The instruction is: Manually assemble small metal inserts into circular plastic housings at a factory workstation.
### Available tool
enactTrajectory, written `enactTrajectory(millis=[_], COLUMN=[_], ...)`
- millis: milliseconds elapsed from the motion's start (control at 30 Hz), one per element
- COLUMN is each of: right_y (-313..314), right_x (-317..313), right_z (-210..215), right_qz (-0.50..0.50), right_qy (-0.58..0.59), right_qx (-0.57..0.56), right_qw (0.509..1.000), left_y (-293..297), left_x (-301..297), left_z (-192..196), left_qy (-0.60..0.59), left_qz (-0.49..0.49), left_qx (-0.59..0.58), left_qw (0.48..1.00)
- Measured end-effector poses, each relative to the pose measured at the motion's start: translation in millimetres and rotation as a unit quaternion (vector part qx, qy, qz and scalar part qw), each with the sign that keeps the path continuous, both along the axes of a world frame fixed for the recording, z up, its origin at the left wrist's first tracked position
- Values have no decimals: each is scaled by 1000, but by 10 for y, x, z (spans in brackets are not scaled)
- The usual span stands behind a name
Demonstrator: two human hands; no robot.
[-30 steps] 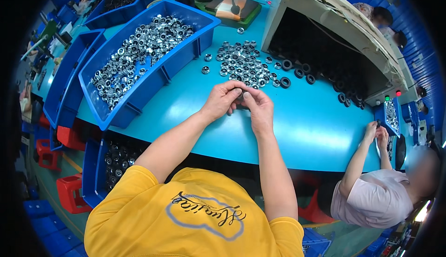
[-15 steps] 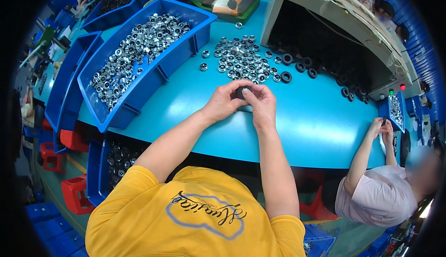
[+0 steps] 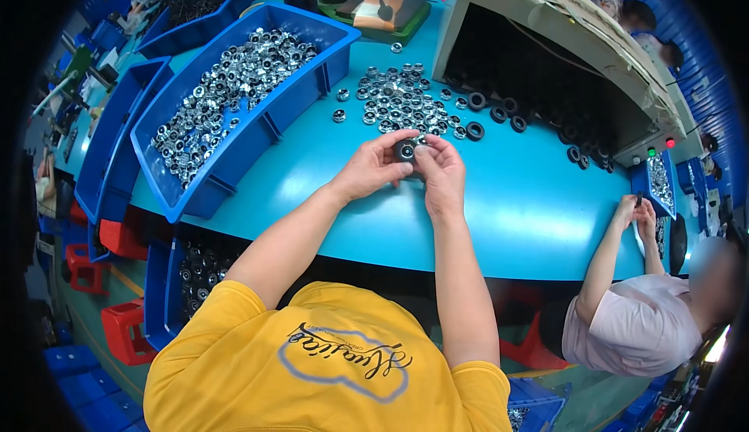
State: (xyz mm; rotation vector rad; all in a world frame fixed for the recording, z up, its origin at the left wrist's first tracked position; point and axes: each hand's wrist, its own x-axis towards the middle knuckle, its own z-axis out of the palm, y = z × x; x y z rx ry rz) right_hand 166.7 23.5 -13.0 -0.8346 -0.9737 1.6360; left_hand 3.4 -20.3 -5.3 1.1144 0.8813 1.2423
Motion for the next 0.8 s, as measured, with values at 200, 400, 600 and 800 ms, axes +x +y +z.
enactTrajectory(millis=[200,400,600,800], right_y=[-7,-69,-17,7], right_x=[-51,-158,-100,-51], right_z=[-3,-28,30,1], right_qz=[-7,-14,-14,2], right_qy=[-65,-153,-89,-44], right_qx=[61,139,65,20], right_qw=[996,978,994,999], left_y=[45,56,49,85], left_x=[13,-1,84,68], left_z=[-34,-131,-97,-150], left_qy=[-15,63,59,95], left_qz=[61,122,97,74], left_qx=[-39,-29,50,54], left_qw=[997,990,992,991])
